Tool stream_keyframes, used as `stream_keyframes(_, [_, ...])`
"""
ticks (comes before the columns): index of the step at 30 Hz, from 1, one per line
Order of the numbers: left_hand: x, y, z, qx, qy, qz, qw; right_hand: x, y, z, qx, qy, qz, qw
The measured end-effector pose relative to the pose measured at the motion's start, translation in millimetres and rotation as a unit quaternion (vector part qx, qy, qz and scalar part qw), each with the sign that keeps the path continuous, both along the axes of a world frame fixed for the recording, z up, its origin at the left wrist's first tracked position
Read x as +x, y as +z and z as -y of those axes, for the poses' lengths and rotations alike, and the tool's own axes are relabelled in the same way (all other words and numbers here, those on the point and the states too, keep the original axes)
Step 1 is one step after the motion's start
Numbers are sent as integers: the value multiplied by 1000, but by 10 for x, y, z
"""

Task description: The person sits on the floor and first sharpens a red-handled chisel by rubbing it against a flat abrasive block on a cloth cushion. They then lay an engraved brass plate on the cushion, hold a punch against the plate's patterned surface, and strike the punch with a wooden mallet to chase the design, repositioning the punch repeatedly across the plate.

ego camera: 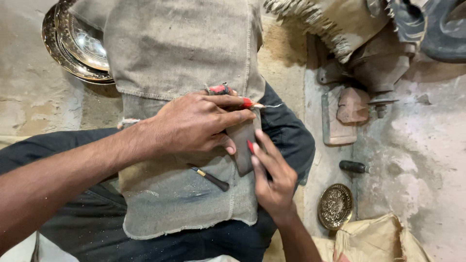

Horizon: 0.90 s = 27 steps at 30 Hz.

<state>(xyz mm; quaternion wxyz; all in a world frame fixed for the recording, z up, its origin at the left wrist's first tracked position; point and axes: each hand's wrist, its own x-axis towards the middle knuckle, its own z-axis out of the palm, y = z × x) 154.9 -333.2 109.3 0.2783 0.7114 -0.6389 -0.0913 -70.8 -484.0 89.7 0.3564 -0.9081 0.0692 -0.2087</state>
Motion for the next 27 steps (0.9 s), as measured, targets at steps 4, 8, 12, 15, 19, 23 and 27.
stream_keyframes(4, [-8, -30, 5, -22, -3, 31, 999, -88, -20, 8, -3, -6, -4, 1000])
stream_keyframes(8, [19, -38, 9, -34, -15, 34, 999, -113, 14, -48, -22, -26, -22, 999])
stream_keyframes(12, [5, 8, -35, -28, -4, -10, 1000, 28, -23, -25, -15, 10, 14, 1000])
stream_keyframes(15, [-20, 54, -40, -47, 1, 3, 999, 23, -21, -15, 4, 5, 9, 1000])
stream_keyframes(19, [-25, 78, -13, -21, 8, -1, 1000, -142, 77, -83, 19, -3, -6, 1000])
stream_keyframes(23, [-35, 73, -19, -14, 3, 3, 1000, -1, 73, -28, -24, 12, 10, 1000])
stream_keyframes(27, [-43, 68, -28, -46, -1, 17, 999, 44, 93, -15, 1, 21, 27, 999])
